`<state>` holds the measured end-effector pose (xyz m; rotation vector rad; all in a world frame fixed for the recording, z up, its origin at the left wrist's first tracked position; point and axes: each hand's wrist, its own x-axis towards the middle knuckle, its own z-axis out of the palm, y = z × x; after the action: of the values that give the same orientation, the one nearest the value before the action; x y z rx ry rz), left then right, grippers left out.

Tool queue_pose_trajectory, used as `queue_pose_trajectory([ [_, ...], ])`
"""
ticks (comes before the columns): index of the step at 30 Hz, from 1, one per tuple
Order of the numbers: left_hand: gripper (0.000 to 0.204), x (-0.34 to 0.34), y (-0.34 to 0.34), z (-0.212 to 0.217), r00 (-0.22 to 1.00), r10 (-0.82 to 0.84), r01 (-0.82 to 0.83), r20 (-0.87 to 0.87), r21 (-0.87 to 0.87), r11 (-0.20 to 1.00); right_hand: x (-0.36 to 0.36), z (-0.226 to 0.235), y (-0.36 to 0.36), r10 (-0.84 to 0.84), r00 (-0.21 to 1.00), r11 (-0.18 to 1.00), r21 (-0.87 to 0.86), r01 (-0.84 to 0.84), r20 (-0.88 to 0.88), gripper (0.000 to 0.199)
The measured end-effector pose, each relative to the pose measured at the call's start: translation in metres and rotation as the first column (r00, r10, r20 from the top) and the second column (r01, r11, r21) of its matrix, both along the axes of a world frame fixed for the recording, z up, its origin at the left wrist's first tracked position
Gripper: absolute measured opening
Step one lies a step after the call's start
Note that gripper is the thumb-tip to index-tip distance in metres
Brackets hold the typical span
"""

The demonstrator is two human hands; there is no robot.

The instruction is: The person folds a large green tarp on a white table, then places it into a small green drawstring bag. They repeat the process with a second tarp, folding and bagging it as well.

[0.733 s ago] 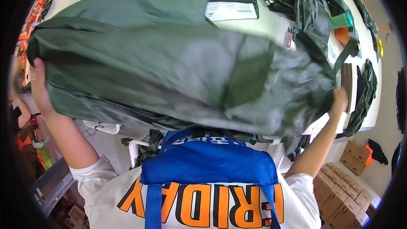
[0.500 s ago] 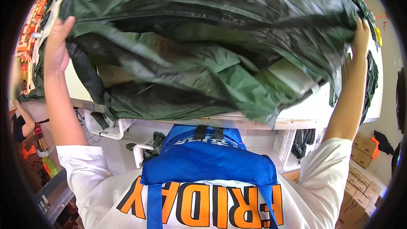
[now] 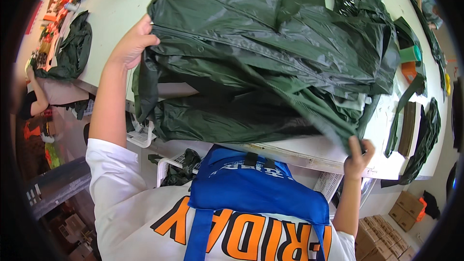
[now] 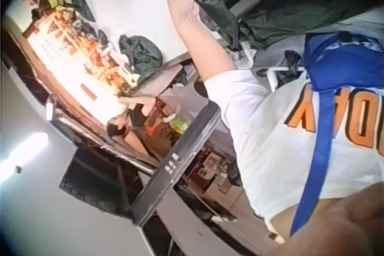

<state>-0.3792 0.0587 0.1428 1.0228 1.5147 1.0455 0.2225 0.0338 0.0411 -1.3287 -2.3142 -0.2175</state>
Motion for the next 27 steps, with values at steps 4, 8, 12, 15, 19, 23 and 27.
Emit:
queue_pose_trajectory([
  [4, 0.074, 0.003, -0.005, -0.013, 0.99, -0.126, 0.13, 0.059, -0.068, 0.989, -0.006, 0.002, -0.004, 0.301, 0.938, 0.712, -0.696, -0.099, 0.174, 0.045],
  [8, 0.077, 0.025, -0.01, 0.001, 0.989, -0.073, 0.074, 0.126, -0.006, 0.997, -0.065, 0.03, 0.038, 0.349, 0.901, 0.372, -0.845, -0.385, -0.257, 0.031],
  [12, 0.079, 0.04, -0.022, 0.014, 0.993, -0.1, 0.095, 0.062, 0.087, 0.992, -0.213, 0.035, 0.077, 0.189, 0.803, 0.528, -0.631, -0.568, -0.565, 0.021],
  [15, 0.079, 0.046, -0.023, 0.025, 0.991, -0.136, 0.137, -0.018, 0.122, 0.983, -0.301, 0.04, 0.081, -0.002, 0.63, 0.23, -0.613, -0.756, -0.777, 0.031],
  [19, 0.063, 0.046, -0.026, 0.028, 0.977, -0.148, 0.171, -0.154, 0.153, 0.973, -0.342, 0.051, 0.081, -0.002, 0.711, 0.323, -0.673, -0.665, -0.703, 0.034],
  [23, 0.05, 0.05, -0.017, 0.019, 0.977, -0.027, 0.072, -0.212, 0.21, 0.975, -0.313, 0.055, 0.086, 0.217, 0.755, 0.478, -0.607, -0.635, -0.619, 0.027],
  [27, 0.044, 0.036, -0.008, 0.048, 0.993, 0.113, -0.1, -0.025, 0.299, 0.949, -0.197, 0.028, 0.113, 0.16, 0.901, 0.516, -0.744, -0.425, -0.404, 0.027],
])
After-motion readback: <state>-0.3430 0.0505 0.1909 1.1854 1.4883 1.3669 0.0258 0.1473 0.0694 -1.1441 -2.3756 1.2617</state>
